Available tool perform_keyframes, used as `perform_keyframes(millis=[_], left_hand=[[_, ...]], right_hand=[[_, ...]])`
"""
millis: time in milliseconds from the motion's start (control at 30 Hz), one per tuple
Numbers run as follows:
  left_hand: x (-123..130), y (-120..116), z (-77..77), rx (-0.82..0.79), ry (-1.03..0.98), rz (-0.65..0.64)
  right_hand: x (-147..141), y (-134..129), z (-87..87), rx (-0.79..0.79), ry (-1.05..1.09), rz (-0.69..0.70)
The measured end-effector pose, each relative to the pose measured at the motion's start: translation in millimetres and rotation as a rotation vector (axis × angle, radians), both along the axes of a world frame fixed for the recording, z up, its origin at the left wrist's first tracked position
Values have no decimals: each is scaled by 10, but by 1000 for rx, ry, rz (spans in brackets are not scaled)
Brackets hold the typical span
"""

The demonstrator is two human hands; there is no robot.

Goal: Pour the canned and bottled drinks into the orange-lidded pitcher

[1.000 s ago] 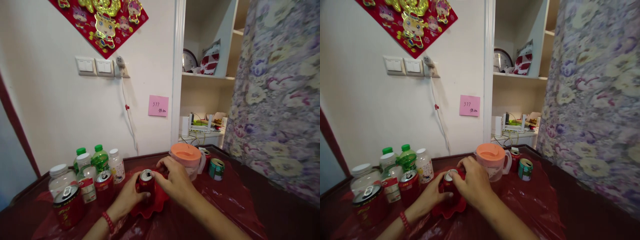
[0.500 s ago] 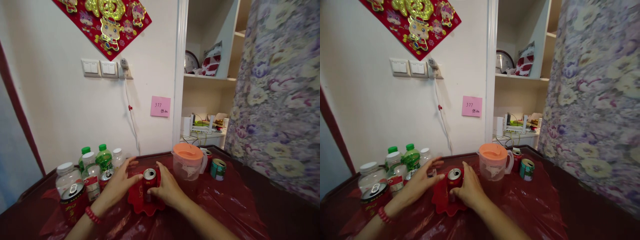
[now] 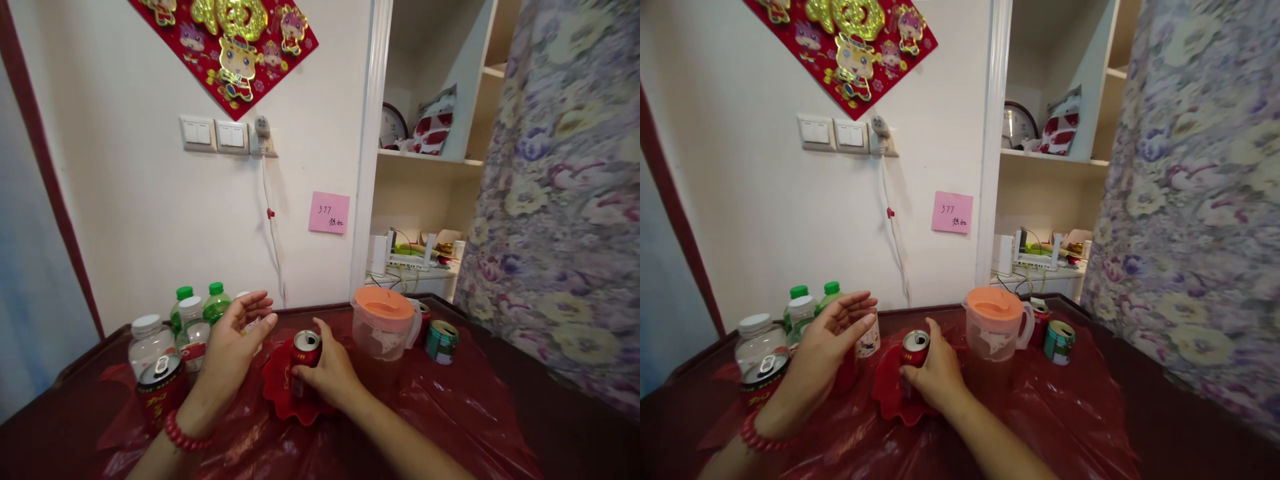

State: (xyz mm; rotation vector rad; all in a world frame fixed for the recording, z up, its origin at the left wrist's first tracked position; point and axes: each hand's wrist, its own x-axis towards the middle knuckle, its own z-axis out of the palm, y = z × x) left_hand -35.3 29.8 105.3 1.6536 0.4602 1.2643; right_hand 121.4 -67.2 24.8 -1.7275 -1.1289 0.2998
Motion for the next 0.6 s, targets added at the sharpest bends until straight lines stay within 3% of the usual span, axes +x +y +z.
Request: perform_keyframes(millis=[233, 600], left_hand=[[4, -35, -5, -17, -74, 34], [12, 0, -25, -11, -76, 56]], right_hand=[[-38, -72, 286, 98, -37, -3], [-63, -187, 261, 77, -1, 12]])
